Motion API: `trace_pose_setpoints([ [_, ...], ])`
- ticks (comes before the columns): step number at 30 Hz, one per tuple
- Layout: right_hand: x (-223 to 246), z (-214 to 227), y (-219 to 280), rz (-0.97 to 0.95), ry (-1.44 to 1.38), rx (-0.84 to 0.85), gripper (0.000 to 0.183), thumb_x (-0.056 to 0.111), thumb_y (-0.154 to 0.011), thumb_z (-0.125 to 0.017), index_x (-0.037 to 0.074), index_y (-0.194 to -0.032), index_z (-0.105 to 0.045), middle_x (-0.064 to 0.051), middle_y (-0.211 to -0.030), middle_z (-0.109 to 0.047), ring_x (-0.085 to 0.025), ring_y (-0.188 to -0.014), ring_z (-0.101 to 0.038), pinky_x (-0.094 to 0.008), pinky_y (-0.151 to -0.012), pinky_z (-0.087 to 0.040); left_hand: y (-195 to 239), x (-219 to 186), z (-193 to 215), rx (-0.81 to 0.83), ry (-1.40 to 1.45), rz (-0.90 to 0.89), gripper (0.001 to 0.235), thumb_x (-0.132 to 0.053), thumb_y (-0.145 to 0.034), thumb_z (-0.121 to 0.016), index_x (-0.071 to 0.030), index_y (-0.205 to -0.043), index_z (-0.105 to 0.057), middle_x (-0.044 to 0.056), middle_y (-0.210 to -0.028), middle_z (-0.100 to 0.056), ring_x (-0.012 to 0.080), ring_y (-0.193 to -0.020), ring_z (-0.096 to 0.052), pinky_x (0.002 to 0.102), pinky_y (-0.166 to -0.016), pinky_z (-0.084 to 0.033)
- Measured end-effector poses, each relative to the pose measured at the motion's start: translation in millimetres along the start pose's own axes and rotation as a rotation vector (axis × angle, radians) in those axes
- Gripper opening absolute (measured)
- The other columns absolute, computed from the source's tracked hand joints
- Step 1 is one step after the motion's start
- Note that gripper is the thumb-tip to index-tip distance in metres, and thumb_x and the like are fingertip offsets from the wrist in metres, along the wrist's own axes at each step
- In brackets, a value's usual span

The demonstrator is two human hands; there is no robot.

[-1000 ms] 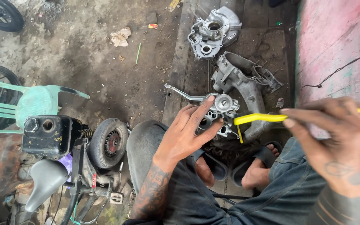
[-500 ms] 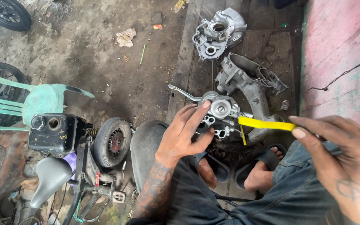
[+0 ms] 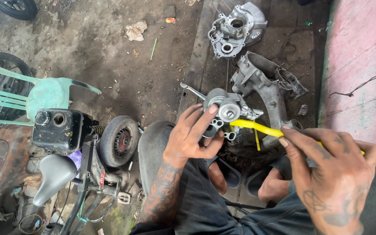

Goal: Cleaning a motorcycle engine component using a small brush to remove dirt and grime.

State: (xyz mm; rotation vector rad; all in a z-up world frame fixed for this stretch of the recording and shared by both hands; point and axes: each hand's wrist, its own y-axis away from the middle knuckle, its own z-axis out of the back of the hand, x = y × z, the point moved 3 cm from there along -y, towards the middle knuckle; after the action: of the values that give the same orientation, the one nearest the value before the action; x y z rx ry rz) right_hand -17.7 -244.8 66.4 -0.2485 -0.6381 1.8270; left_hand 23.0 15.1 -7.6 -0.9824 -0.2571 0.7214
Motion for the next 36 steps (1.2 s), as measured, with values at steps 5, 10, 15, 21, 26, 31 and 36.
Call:
trace_pose_setpoints([
  [5, -5, -4, -15, -0.021, -0.196, 0.044, 0.017, 0.023, -0.102, -0.079, 0.019, -0.118, -0.081, -0.002, -0.105, -0.075, -0.023, -0.082, -0.066, -0.040, -0.077, -0.042, -1, 7, -4, 0.042, 0.087, 0.027, 0.064, -0.009, -0.091, -0.070, 0.006, -0.148, -0.044, 0.017, -0.144, -0.056, 0.0328, -0.105, -0.069, 0.052, -0.104, -0.064],
  [10, -16, 3, -5, -0.091, -0.256, 0.048, 0.012, 0.012, -0.113, -0.082, 0.008, -0.124, -0.085, -0.008, -0.110, -0.076, -0.031, -0.096, -0.065, -0.042, -0.089, -0.046, -2, 7, -5, -0.043, 0.034, 0.082, 0.062, -0.002, -0.096, -0.073, 0.004, -0.150, -0.041, 0.009, -0.155, -0.046, 0.0253, -0.120, -0.061, 0.049, -0.107, -0.064],
  [15, 2, -19, -7, -0.037, -0.232, -0.071, 0.013, 0.017, -0.108, -0.084, 0.012, -0.121, -0.085, -0.005, -0.113, -0.074, -0.024, -0.101, -0.067, -0.040, -0.088, -0.036, -10, 0, -3, -0.018, 0.073, 0.050, 0.062, -0.005, -0.097, -0.073, 0.005, -0.149, -0.042, 0.012, -0.148, -0.052, 0.0305, -0.094, -0.066, 0.049, -0.095, -0.065],
  [21, 5, -40, -2, 0.053, -0.179, -0.170, 0.014, 0.020, -0.108, -0.081, 0.016, -0.122, -0.083, -0.006, -0.112, -0.073, -0.025, -0.097, -0.064, -0.041, -0.087, -0.037, 4, 2, -4, -0.004, 0.158, 0.294, 0.067, -0.004, -0.102, -0.079, -0.001, -0.156, -0.039, 0.012, -0.160, -0.044, 0.0293, -0.117, -0.064, 0.043, -0.110, -0.057],
  [26, 0, -30, -6, 0.058, -0.148, -0.136, 0.014, 0.019, -0.110, -0.081, 0.015, -0.122, -0.085, -0.006, -0.112, -0.073, -0.025, -0.093, -0.061, -0.043, -0.090, -0.033, -1, 1, -6, -0.012, 0.171, 0.268, 0.068, -0.005, -0.100, -0.081, -0.002, -0.154, -0.040, 0.011, -0.156, -0.047, 0.0271, -0.112, -0.065, 0.042, -0.108, -0.059],
  [31, -30, -13, -11, -0.046, -0.352, 0.018, 0.013, 0.007, -0.108, -0.080, 0.007, -0.120, -0.083, -0.013, -0.111, -0.075, -0.028, -0.100, -0.067, -0.039, -0.095, -0.043, -21, -10, -4, 0.043, 0.153, 0.202, 0.070, -0.010, -0.098, -0.083, -0.003, -0.154, -0.040, 0.010, -0.131, -0.051, 0.0278, -0.103, -0.064, 0.041, -0.107, -0.062],
  [36, -37, 11, -9, -0.061, -0.503, 0.006, 0.012, -0.006, -0.108, -0.075, -0.009, -0.120, -0.077, -0.022, -0.112, -0.071, -0.033, -0.104, -0.063, -0.042, -0.103, -0.044, -41, -36, -2, 0.021, -0.029, -0.160, 0.032, -0.008, -0.094, -0.085, -0.005, -0.115, -0.061, 0.014, -0.129, -0.049, 0.0291, -0.099, -0.062, 0.040, -0.080, -0.069],
])
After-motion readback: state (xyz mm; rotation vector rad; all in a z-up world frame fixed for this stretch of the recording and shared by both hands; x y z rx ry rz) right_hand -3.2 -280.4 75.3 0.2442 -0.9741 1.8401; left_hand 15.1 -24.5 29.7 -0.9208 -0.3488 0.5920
